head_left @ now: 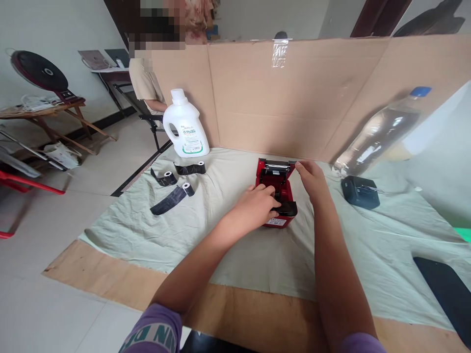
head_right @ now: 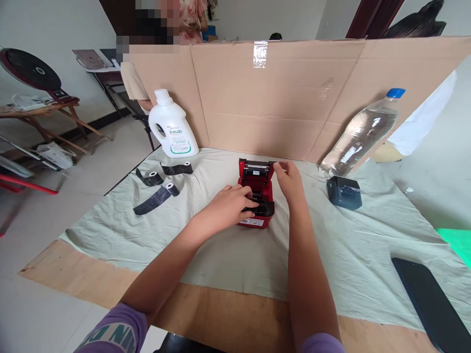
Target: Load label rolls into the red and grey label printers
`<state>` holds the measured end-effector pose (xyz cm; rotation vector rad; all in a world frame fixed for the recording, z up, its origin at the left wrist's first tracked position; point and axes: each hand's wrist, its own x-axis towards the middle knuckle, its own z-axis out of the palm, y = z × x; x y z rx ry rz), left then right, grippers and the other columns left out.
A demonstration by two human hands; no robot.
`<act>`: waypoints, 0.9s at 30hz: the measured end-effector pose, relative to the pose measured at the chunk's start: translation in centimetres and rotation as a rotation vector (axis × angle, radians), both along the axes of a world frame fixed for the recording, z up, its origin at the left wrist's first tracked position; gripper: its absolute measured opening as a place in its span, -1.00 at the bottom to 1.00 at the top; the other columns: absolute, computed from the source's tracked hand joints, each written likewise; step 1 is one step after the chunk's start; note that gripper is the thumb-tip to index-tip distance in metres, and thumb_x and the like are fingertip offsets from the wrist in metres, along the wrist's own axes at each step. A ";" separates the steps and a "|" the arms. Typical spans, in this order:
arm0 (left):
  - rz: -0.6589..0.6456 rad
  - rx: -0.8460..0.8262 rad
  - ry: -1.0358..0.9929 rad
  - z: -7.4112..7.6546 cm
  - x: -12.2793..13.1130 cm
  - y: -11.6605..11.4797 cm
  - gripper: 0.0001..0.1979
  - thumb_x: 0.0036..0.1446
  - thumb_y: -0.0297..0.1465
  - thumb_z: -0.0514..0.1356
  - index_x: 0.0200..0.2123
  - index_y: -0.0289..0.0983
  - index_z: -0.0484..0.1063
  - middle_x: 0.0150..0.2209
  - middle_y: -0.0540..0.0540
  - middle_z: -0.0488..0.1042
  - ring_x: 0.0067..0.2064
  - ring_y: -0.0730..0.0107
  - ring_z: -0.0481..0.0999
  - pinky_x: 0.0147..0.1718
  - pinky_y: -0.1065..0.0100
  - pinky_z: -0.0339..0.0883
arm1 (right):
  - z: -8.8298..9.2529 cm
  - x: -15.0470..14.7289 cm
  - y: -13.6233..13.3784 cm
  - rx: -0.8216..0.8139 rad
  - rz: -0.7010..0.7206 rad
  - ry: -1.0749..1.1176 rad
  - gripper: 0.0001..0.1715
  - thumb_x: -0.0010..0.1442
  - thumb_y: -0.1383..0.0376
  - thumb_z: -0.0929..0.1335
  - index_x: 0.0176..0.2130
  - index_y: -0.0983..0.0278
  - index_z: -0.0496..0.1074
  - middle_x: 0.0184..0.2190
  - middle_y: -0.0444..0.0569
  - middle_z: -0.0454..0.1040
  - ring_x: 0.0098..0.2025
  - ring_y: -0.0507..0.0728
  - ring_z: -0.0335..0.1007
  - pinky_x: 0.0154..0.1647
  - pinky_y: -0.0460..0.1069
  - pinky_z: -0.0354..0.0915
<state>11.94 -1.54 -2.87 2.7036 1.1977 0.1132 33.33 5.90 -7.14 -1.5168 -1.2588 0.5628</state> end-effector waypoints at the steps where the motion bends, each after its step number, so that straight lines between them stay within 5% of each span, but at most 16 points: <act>1: -0.022 0.020 0.006 0.2 0.1 -0.1 -0.71 0.32 -0.32 0.12 -0.01 -0.09 0.59 0.00 -0.10 0.46 0.05 0.17 0.40 -0.01 0.21 0.23 | -0.2 -0.5 0.2 0.030 0.013 0.070 -0.59 0.12 0.00 0.34 -0.14 0.19 0.49 -0.05 0.01 0.55 -0.01 0.21 0.43 -0.04 0.10 0.32; 5: -0.074 0.062 0.054 1.1 0.0 -0.6 -0.69 0.32 -0.43 0.07 -0.18 -0.19 0.65 -0.12 -0.13 0.53 -0.08 0.23 0.49 -0.13 0.27 0.27 | -0.6 -2.2 0.5 0.044 0.052 0.205 -0.61 0.11 -0.02 0.35 -0.18 0.16 0.47 -0.13 -0.03 0.56 -0.03 0.18 0.43 -0.07 0.08 0.34; 9: -0.068 0.023 0.088 1.6 -0.1 -1.1 -0.69 0.29 -0.44 0.07 -0.15 -0.19 0.64 -0.22 -0.13 0.59 -0.19 0.19 0.55 -0.27 0.27 0.27 | -1.6 -2.4 -0.9 0.108 0.010 0.256 -0.71 0.16 0.05 0.28 -0.27 0.19 0.41 -0.28 -0.06 0.55 -0.13 0.16 0.45 0.00 0.11 0.32; 12: -0.048 -0.017 0.073 1.6 -0.4 -1.3 -0.70 0.28 -0.41 0.08 -0.20 -0.17 0.65 -0.27 -0.13 0.61 -0.23 0.14 0.56 -0.33 0.27 0.23 | -3.7 -1.9 -2.9 0.183 0.018 0.213 -0.76 0.12 0.17 0.29 -0.19 0.19 0.38 -0.15 -0.02 0.54 0.00 0.18 0.43 0.09 0.13 0.29; 18: -0.087 -0.063 -0.209 1.8 -2.2 -0.4 -0.76 0.27 -0.22 0.13 -0.21 -0.08 0.62 -0.32 -0.01 0.59 -0.31 0.28 0.52 -0.32 0.33 0.20 | -7.7 -1.8 -5.9 0.145 0.105 0.242 -0.47 0.15 0.18 0.29 0.12 0.16 0.28 0.22 0.07 0.36 0.27 0.20 0.27 0.23 0.17 0.25; 23: 0.213 -0.040 -0.384 -0.7 -3.7 3.2 -0.61 0.29 -0.19 0.09 0.14 -0.06 0.43 -0.28 -0.02 0.54 -0.24 0.27 0.51 -0.23 0.32 0.26 | -8.0 -2.1 -6.0 0.171 0.195 0.382 -0.45 0.20 0.15 0.32 0.16 0.15 0.29 0.27 0.08 0.36 0.31 0.20 0.26 0.32 0.18 0.20; 27: 0.267 -0.456 -0.441 -3.7 -4.5 5.9 -0.33 0.24 -0.05 0.10 0.35 -0.14 0.16 -0.24 -0.06 0.50 -0.23 0.26 0.49 -0.24 0.30 0.33 | -9.0 -1.8 -5.7 0.148 0.198 0.430 -0.44 0.21 0.10 0.34 0.17 0.12 0.34 0.27 0.03 0.37 0.33 0.22 0.24 0.36 0.20 0.15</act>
